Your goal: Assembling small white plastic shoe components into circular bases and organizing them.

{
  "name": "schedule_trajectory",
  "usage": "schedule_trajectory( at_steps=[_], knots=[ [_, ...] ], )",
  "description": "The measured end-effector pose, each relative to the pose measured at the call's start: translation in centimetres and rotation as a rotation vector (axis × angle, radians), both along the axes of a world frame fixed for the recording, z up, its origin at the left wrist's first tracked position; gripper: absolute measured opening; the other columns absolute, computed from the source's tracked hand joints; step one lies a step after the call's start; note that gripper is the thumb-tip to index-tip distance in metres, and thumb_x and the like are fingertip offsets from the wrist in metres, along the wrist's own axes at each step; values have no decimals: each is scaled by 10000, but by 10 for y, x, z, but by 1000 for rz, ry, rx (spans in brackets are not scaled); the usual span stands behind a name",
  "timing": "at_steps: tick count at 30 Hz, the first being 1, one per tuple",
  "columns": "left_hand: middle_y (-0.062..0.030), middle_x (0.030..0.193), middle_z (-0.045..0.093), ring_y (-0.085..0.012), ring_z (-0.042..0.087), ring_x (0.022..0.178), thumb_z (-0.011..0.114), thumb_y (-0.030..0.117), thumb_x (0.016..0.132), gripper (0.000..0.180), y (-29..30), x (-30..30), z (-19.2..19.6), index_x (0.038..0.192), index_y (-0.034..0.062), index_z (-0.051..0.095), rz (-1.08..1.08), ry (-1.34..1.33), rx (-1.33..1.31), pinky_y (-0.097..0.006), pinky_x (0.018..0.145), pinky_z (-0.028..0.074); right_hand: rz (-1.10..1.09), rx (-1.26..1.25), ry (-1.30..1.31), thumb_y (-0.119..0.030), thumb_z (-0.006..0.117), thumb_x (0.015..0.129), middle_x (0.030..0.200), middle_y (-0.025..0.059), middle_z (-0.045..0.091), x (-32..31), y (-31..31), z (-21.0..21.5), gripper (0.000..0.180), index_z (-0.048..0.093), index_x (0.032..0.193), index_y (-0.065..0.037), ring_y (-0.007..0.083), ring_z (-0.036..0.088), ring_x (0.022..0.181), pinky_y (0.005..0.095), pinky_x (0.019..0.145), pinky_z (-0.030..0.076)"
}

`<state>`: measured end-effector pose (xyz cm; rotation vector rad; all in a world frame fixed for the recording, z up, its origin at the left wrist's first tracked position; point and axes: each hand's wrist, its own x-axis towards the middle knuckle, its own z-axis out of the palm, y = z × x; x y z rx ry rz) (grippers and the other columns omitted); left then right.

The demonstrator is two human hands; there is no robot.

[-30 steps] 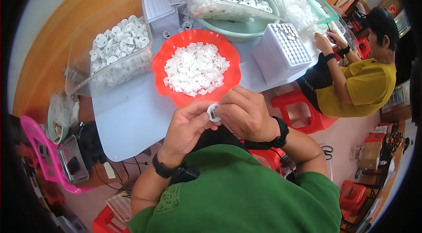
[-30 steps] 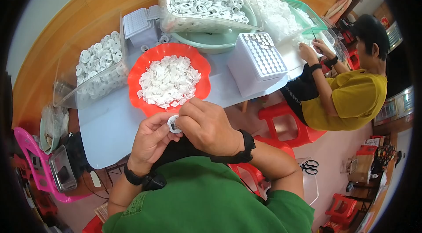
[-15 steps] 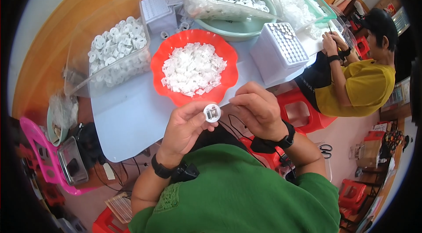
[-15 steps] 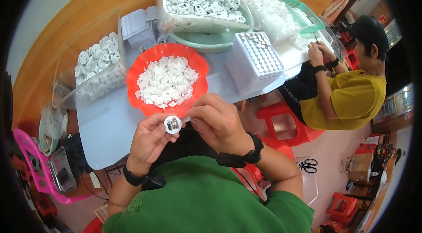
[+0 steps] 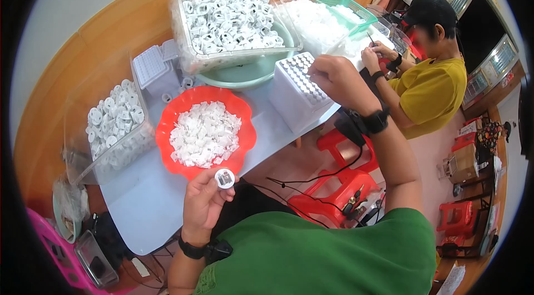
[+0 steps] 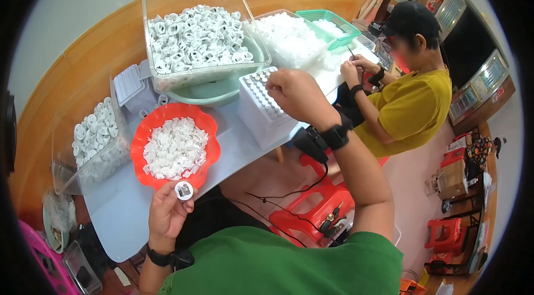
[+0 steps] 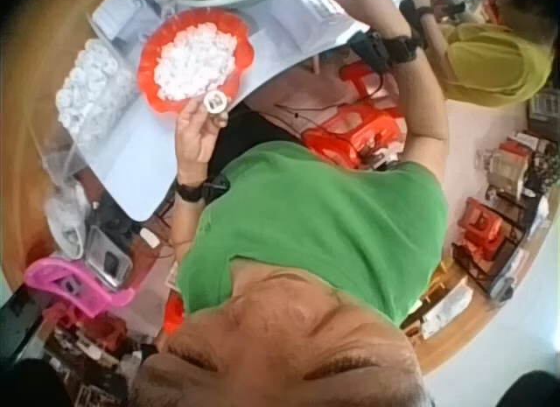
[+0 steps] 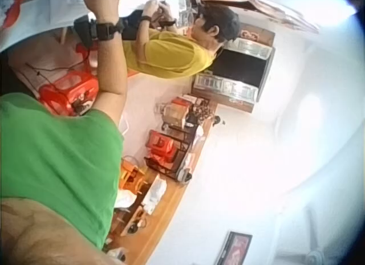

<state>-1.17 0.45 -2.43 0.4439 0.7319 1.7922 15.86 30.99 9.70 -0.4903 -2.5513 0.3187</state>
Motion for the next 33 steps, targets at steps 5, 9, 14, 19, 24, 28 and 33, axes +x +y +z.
schedule_trajectory(
  at_steps=[5,9,14,19,24,28,33],
  knots=[
    [-222,999,634,-202,632,760,514,131,944,256,2,-1,1,1113,-57,551,12,13,-53,-279,651,533,-44,79,-235,-105,616,745,759,168,635,-38,25,-3,109,674,793,-25,333,616,743,407,684,489],
    [-221,986,630,-206,626,746,521,142,944,249,-1,-3,-2,1098,-51,554,25,22,-64,-284,628,525,-112,149,-334,-120,624,737,705,166,628,-59,27,-3,109,678,756,-28,337,614,699,407,666,489],
    [-196,1011,639,-188,636,785,511,118,940,269,-2,-8,-3,1140,-59,548,12,18,-51,-275,671,524,-142,202,-374,-139,640,711,683,172,624,-75,40,-16,114,671,706,-30,343,612,670,406,633,487],
    [-183,1029,637,-178,631,801,509,114,943,289,0,-10,-1,1176,-55,540,-31,5,-48,-267,677,515,-83,83,-282,-94,626,703,671,167,612,-68,38,-14,89,648,699,-8,320,603,638,378,611,479],
    [-234,1044,629,-201,637,788,547,159,930,296,-2,-10,-5,1152,-37,539,-10,15,-25,-282,652,532,-69,29,-354,-73,618,708,682,162,604,-67,30,-10,84,622,731,7,312,596,652,371,614,472],
    [-231,1048,628,-187,636,794,551,165,930,302,-6,-9,-4,1160,-30,540,-24,17,-13,-279,677,536,-65,102,-349,-60,622,716,672,150,591,-61,25,-11,88,589,755,11,298,587,647,372,604,463],
    [-162,1085,629,-145,625,837,523,120,943,278,-11,-8,-6,1178,-26,550,-55,4,38,-252,706,517,84,-21,-101,-28,601,741,726,190,574,-48,-24,14,83,540,763,25,372,573,698,406,631,457]
  ],
)
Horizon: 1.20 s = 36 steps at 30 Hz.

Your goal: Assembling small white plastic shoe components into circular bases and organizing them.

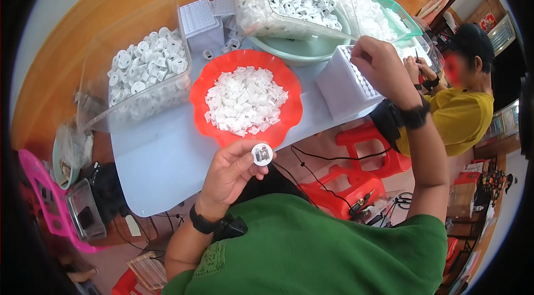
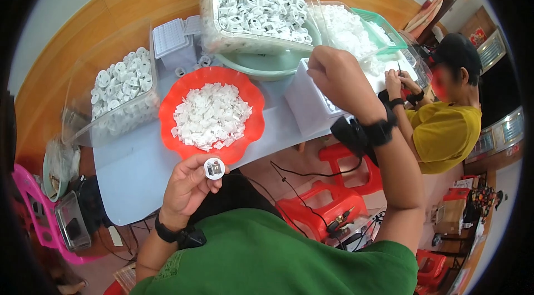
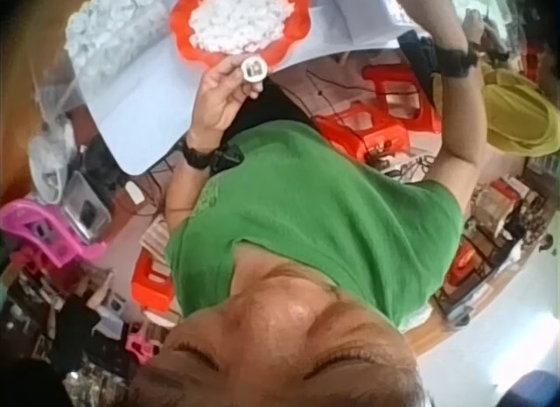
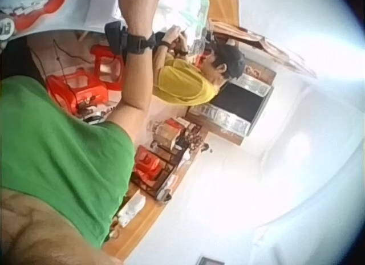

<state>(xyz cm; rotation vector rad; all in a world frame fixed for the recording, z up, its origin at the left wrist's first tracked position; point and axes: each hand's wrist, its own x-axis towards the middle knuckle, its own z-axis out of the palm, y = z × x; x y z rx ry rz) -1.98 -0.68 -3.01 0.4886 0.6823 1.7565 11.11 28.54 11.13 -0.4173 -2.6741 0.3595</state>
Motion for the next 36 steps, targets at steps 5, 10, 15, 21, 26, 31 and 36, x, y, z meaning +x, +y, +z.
schedule_trajectory(
  at_steps=[5,10,15,21,26,31,36],
  knots=[
    [-160,1114,623,-136,614,854,530,99,937,258,0,5,2,1165,-17,557,-7,26,20,-256,734,510,266,-208,97,73,593,714,797,137,529,19,-78,-10,175,526,861,5,319,564,710,349,626,463],
    [-125,1081,630,-134,609,871,539,83,928,259,2,13,8,1166,-19,561,-6,43,-9,-257,743,505,422,-194,342,65,667,658,808,118,551,12,-128,-59,225,551,840,0,294,579,708,364,577,468],
    [-136,1022,641,-158,630,842,562,78,910,277,-1,20,13,1161,-38,552,58,80,-55,-269,732,527,388,-157,445,59,683,637,801,99,556,7,-144,-90,226,568,823,3,257,582,679,336,518,457],
    [-81,1033,633,-131,600,909,556,40,909,270,-1,24,12,1170,-29,561,47,105,-37,-261,761,502,382,-144,474,56,686,634,783,90,569,8,-148,-99,216,584,818,6,242,582,658,327,510,460],
    [-98,1016,637,-147,612,871,584,65,895,279,1,27,10,1156,-33,566,81,166,-52,-266,746,506,434,-128,468,44,703,651,754,102,572,9,-146,-100,215,591,831,11,236,576,621,319,498,443],
    [-91,1015,636,-141,607,873,562,47,902,270,1,28,10,1158,-38,566,87,234,-65,-266,745,502,462,-101,420,39,688,663,757,101,562,9,-142,-102,200,569,821,9,245,571,626,331,504,442],
    [-87,1015,633,-134,603,871,537,32,909,259,1,31,8,1156,-41,568,110,317,-108,-264,744,497,466,-68,318,20,670,669,765,100,552,9,-139,-100,180,558,809,4,258,566,631,343,516,443]
  ],
)
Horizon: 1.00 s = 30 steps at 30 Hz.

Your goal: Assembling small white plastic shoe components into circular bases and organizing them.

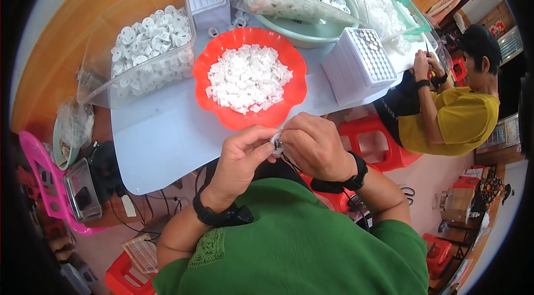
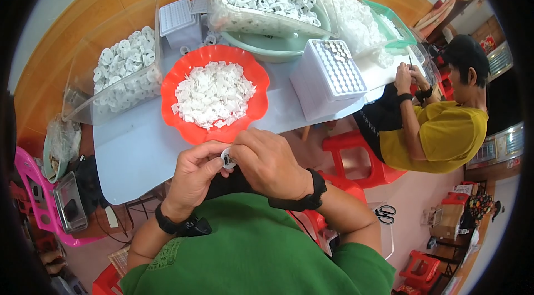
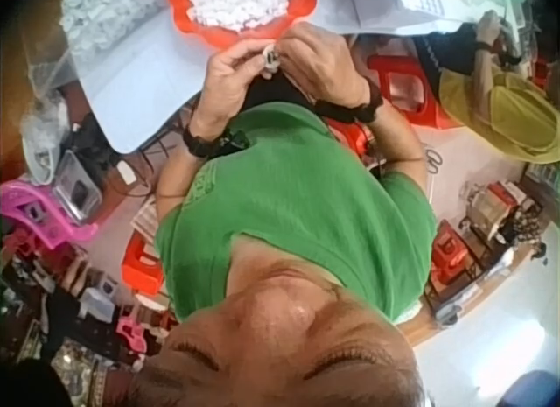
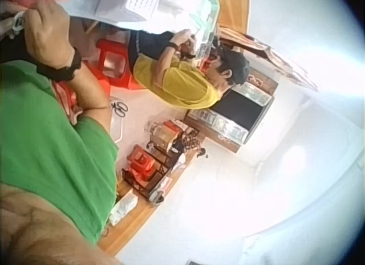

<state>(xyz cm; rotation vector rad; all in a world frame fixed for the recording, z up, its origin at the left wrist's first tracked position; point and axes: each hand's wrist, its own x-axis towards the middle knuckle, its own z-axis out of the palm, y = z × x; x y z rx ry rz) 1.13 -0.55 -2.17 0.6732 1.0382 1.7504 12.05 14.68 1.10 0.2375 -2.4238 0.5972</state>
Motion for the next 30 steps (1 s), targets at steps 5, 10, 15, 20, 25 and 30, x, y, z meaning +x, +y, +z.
schedule_trajectory(
  at_steps=[5,10,15,20,25,30],
  knots=[
    [-69,946,634,-110,589,828,521,21,918,236,2,6,-2,1138,-33,588,39,-96,-34,-246,729,486,-35,49,53,-3,602,675,712,79,488,-3,-4,-5,131,522,778,-17,237,515,591,342,508,418],
    [-72,925,639,-114,593,809,526,26,919,226,4,4,-1,1126,-34,594,61,-109,-10,-248,723,488,-87,1,66,3,608,672,708,85,491,-4,-8,-7,131,507,752,-17,245,521,597,350,506,422],
    [-74,923,641,-118,598,800,536,30,918,221,3,5,-5,1120,-35,598,46,-69,-37,-254,719,495,-56,-217,-3,35,625,679,710,99,499,1,-9,-8,145,505,746,-10,274,538,620,368,519,439],
    [-79,943,643,-122,604,816,546,35,917,228,3,6,-6,1129,-35,591,49,-79,-30,-252,723,500,41,-271,-147,51,687,679,773,93,563,6,1,-8,189,579,825,-3,263,586,668,345,554,460],
    [-98,985,638,-137,603,823,538,76,931,253,4,4,-2,1146,-53,567,34,-64,6,-257,729,497,-51,-164,-69,37,683,679,777,96,559,6,-1,-3,184,580,827,2,262,584,664,344,555,464],
    [-80,970,637,-117,601,823,531,40,929,234,7,6,-2,1146,-37,574,42,-103,3,-247,724,498,-114,95,20,-3,650,654,768,97,545,6,-5,-8,184,577,821,15,246,568,646,341,543,461]
  ],
)
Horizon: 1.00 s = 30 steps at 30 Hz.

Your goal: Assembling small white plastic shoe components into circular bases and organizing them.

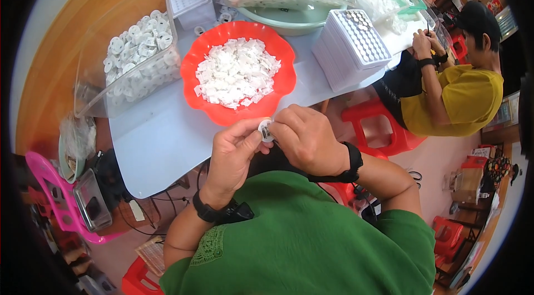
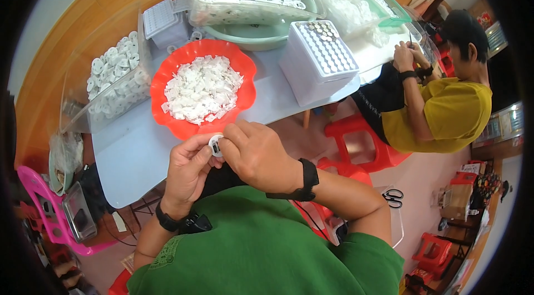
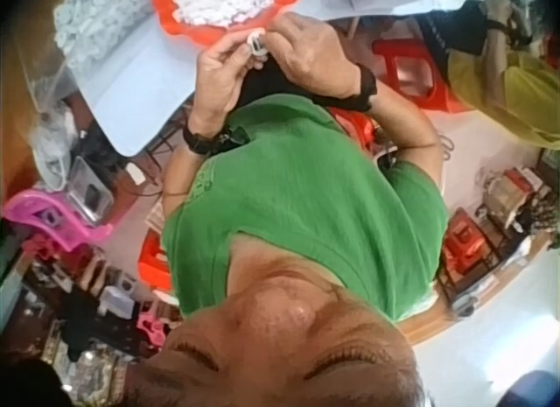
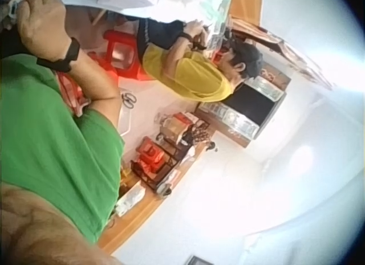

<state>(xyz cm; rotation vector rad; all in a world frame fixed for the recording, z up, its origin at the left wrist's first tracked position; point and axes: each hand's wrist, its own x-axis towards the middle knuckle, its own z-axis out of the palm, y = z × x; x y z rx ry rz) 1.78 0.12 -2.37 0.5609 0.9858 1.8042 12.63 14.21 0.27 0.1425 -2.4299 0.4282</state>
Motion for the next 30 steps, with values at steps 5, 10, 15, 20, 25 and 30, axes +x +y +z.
schedule_trajectory(
  at_steps=[5,10,15,20,25,30],
  knots=[
    [-80,966,637,-119,601,812,499,43,945,231,3,2,-3,1142,-54,570,38,54,-30,-241,708,492,17,139,-90,-94,606,647,745,98,475,-1,0,2,175,467,735,-34,229,510,653,329,537,416],
    [-82,950,640,-115,602,804,491,61,953,232,7,6,3,1139,-53,572,88,105,-79,-235,698,489,4,106,-84,-67,606,636,739,107,476,-6,3,-2,184,473,752,-13,239,514,638,337,510,421],
    [-87,941,643,-116,608,791,481,76,960,233,7,5,1,1130,-51,576,58,19,-93,-236,692,493,39,109,-71,-41,608,630,729,110,468,-8,13,-1,187,470,751,-4,248,516,623,345,493,423],
    [-90,937,644,-125,614,773,485,76,958,229,7,8,-1,1125,-49,579,50,7,-127,-242,678,502,107,79,-146,-53,610,642,724,108,474,-1,15,2,184,457,738,-12,253,525,620,343,498,426],
    [-95,944,643,-130,615,772,499,64,948,225,8,9,2,1123,-48,585,31,30,-136,-247,678,508,127,-7,-153,-71,628,665,717,105,511,1,22,-3,171,482,736,-16,269,553,621,358,516,437],
    [-100,939,638,-136,616,777,511,69,943,227,8,8,10,1121,-48,589,-15,191,-126,-249,678,509,93,-710,-581,-30,698,760,690,52,585,-4,42,25,158,554,819,1,109,543,637,253,571,432]
  ],
)
